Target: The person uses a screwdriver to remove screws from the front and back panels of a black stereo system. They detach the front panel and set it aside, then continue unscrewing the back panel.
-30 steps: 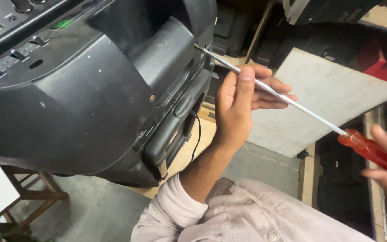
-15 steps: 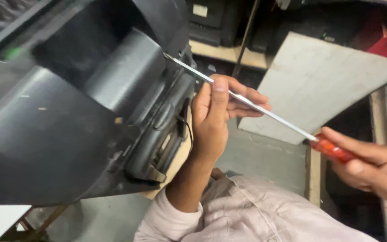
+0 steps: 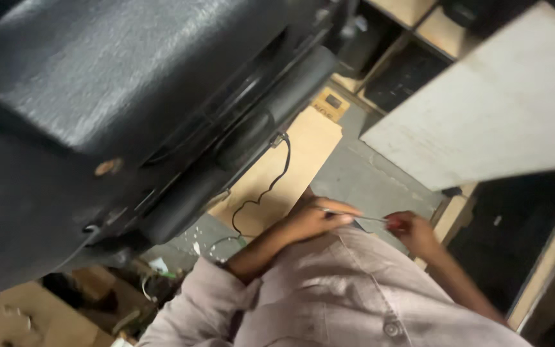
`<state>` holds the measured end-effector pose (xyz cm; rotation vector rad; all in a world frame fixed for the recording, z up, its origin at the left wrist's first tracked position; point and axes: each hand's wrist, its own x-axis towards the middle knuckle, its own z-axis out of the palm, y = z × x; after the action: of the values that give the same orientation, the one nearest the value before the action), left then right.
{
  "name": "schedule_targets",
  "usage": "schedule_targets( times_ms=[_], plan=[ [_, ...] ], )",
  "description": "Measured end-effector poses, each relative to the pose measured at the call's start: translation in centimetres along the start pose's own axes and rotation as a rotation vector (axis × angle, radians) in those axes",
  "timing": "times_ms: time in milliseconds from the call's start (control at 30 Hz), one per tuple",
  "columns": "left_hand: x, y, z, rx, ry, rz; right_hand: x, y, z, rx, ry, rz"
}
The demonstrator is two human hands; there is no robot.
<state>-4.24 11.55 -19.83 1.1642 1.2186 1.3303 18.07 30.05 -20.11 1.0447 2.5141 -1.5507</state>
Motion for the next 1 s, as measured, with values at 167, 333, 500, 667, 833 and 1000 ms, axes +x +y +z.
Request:
schedule_targets(
  times_ms=[167, 333, 500, 667, 833, 1000],
  plan=[
    [-1.7, -11.3, -1.4, -0.290, 0.464, -0.260, 8.9, -0.7, 3.1, 0.162, -0.381, 0.455],
    [0.1, -15.2, -2.0, 0.005, 0.767, -0.216, 16.5, -0.4, 2.3, -0.626, -0.707, 0.140],
    [4.5, -15.8, -0.9, 0.069, 0.902, -0.105, 22.5, 3.4, 2.1, -0.914, -0.825, -0.139],
    [6.3, -18.2, 0.2, -0.185, 1.086, -0.092, 25.1, 4.5, 2.4, -0.942, -0.925, -0.337],
    [4.9, -23.5, -1.5, -0.139, 1.178, 0.102, 24.4, 4.7, 4.7, -0.622, -0.852, -0.224],
    [4.7, -26.9, -2.2, -0.181, 1.247, 0.151, 20.7, 8.4, 7.7, -0.484, -0.720, -0.322]
  ],
)
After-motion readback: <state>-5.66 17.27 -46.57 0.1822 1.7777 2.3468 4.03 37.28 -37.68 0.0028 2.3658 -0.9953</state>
